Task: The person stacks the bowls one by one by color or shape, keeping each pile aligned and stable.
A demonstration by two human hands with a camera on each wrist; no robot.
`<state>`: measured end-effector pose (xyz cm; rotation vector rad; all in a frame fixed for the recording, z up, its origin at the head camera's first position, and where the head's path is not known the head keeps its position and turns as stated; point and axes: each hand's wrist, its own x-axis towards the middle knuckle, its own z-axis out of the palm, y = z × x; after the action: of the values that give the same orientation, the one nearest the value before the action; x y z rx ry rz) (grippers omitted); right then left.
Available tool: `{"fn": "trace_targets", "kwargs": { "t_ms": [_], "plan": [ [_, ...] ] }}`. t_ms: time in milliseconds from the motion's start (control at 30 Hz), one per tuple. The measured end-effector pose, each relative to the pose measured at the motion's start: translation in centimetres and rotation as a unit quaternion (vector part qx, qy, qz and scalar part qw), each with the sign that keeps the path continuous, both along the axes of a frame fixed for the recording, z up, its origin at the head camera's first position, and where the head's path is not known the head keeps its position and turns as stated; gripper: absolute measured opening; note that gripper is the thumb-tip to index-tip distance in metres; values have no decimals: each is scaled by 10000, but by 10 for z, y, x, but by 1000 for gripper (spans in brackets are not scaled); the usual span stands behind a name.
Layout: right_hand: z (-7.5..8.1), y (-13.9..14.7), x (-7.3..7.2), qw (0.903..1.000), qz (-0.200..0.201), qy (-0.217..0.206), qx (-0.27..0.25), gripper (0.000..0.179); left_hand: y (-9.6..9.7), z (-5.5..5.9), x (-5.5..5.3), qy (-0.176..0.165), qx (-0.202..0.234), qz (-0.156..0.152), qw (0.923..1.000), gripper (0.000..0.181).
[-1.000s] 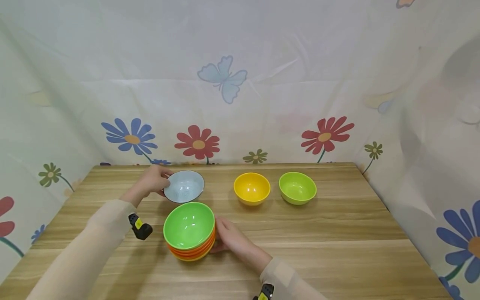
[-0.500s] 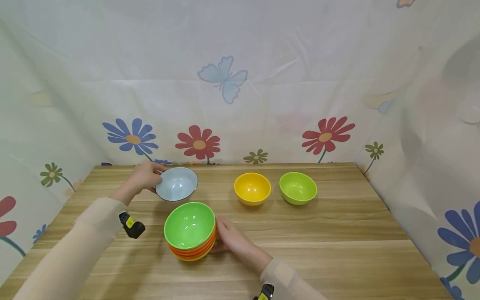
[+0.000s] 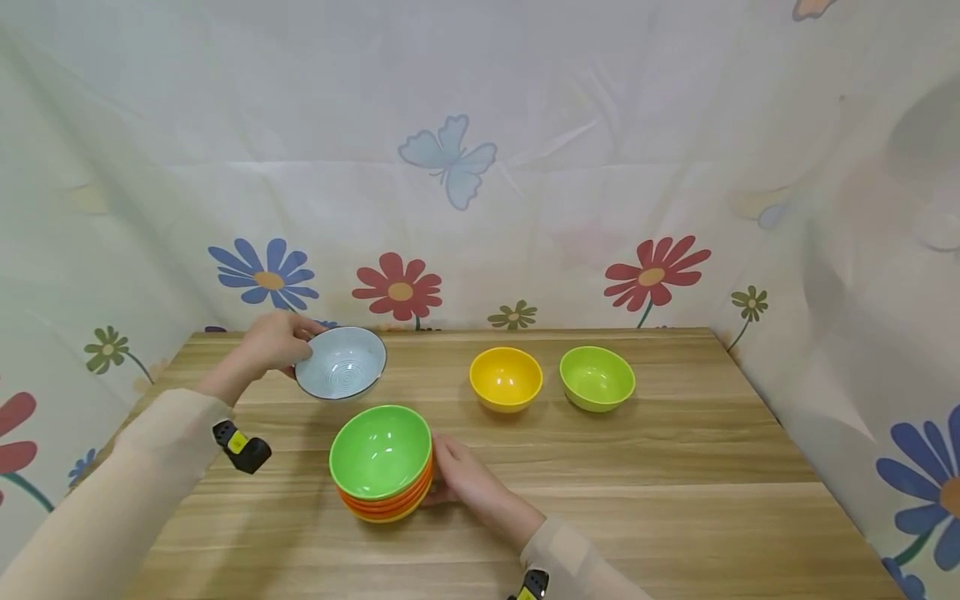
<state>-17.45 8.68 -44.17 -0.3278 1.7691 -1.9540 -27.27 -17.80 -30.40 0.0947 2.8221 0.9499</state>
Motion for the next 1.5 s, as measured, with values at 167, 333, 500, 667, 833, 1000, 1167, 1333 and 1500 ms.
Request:
{"fn": "trace_targets", "kwargs": {
  "t_ms": [167, 333, 500, 667, 833, 1000, 1167, 1333, 1500],
  "plan": [
    [0, 0, 0, 10000, -23, -7, 0, 57, 1, 9, 5, 0, 34, -100, 9999, 39],
    [1, 0, 0, 10000, 26, 25, 1, 58, 2, 13, 7, 13, 22, -151, 9999, 41],
    [1, 0, 1, 10000, 57, 37, 16, 58, 6, 18, 11, 44, -95, -269, 9996, 40],
    [2, 0, 0, 10000, 63, 42, -3, 59, 13, 25, 19, 139, -95, -446, 9989, 39],
    [2, 0, 0, 10000, 84, 51, 5, 59, 21, 27, 26, 141, -69, -561, 9983, 37],
    [2, 0, 1, 9999, 106, 64, 12, 59, 27, 26, 29, 169, -62, -697, 9974, 37],
    [3, 0, 1, 10000, 68, 53, 41, 59, 33, 23, 33, 237, -33, -809, 9964, 37],
    [3, 0, 1, 10000, 58, 45, 53, 58, 39, 20, 39, 186, -2, -930, 9955, 36],
    [3, 1, 1, 9999, 76, 49, 79, 56, 45, 15, 44, 89, 27, -1013, 9948, 35]
  ]
}}
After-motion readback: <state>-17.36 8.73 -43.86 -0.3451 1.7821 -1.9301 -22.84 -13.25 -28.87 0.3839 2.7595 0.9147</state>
